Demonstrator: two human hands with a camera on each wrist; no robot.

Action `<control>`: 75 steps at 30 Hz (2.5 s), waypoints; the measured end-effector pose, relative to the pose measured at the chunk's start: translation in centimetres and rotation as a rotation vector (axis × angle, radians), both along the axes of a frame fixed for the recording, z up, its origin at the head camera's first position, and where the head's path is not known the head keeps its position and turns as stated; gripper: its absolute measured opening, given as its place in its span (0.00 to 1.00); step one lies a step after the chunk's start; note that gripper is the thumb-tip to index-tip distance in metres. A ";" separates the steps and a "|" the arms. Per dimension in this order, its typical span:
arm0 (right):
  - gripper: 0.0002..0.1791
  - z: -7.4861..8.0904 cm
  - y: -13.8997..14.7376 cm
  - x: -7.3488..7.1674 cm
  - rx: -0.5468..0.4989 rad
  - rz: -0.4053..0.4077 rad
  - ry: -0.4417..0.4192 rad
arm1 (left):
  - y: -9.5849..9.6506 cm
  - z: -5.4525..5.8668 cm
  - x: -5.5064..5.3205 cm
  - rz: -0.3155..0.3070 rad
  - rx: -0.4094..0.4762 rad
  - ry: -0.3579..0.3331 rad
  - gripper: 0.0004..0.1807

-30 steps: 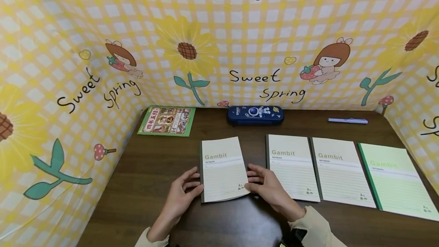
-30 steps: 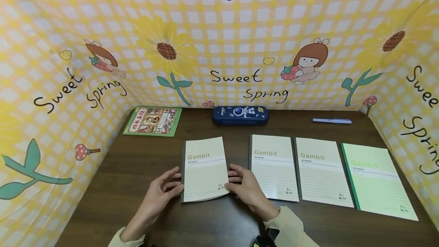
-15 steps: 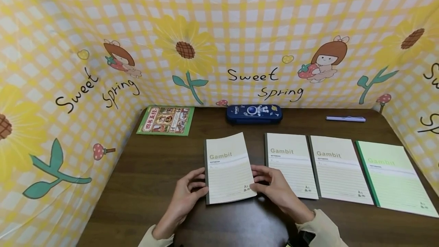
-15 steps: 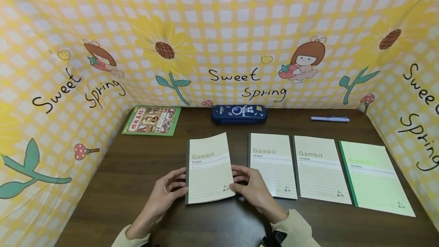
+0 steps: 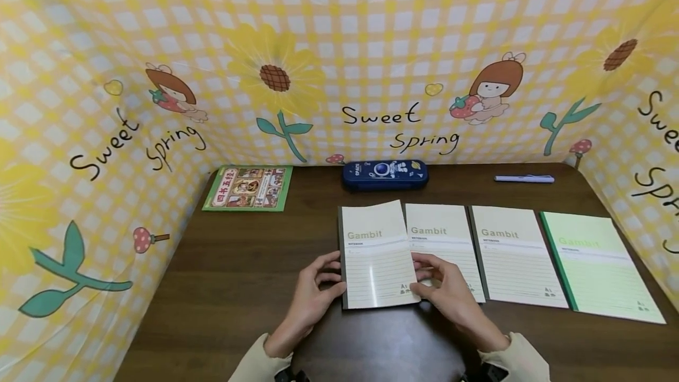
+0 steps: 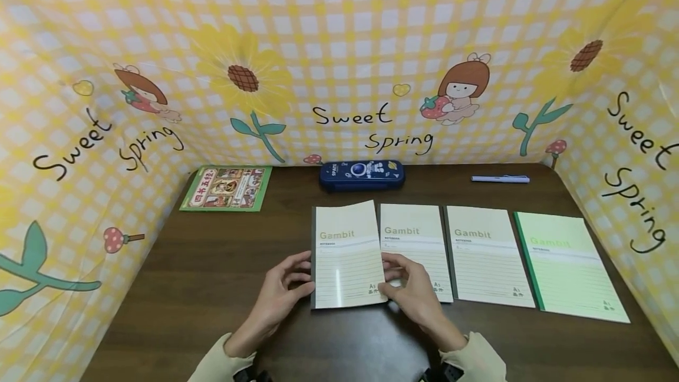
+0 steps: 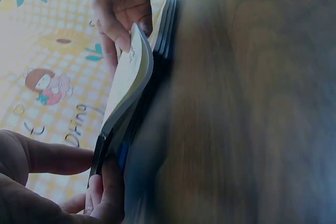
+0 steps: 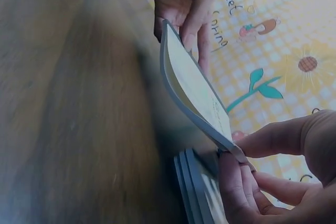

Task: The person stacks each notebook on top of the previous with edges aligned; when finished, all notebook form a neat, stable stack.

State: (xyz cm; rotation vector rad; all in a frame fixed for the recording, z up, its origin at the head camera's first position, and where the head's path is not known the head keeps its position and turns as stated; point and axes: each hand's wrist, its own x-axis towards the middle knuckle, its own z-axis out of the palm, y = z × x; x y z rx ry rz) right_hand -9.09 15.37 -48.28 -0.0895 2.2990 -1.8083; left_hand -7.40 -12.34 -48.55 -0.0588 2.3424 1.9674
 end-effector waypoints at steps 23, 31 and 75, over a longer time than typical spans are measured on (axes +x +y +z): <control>0.30 -0.3 6.4 0.4 0.275 -0.170 0.013 | 6.9 -0.5 -2.8 -0.184 -0.054 0.052 0.33; 0.29 -0.1 8.2 0.6 0.459 -0.186 0.082 | 8.7 -0.6 -3.3 -0.239 -0.104 0.093 0.33; 0.63 -0.4 9.9 0.1 0.728 0.065 0.167 | 11.2 -0.3 -3.7 -0.359 -0.553 0.022 0.62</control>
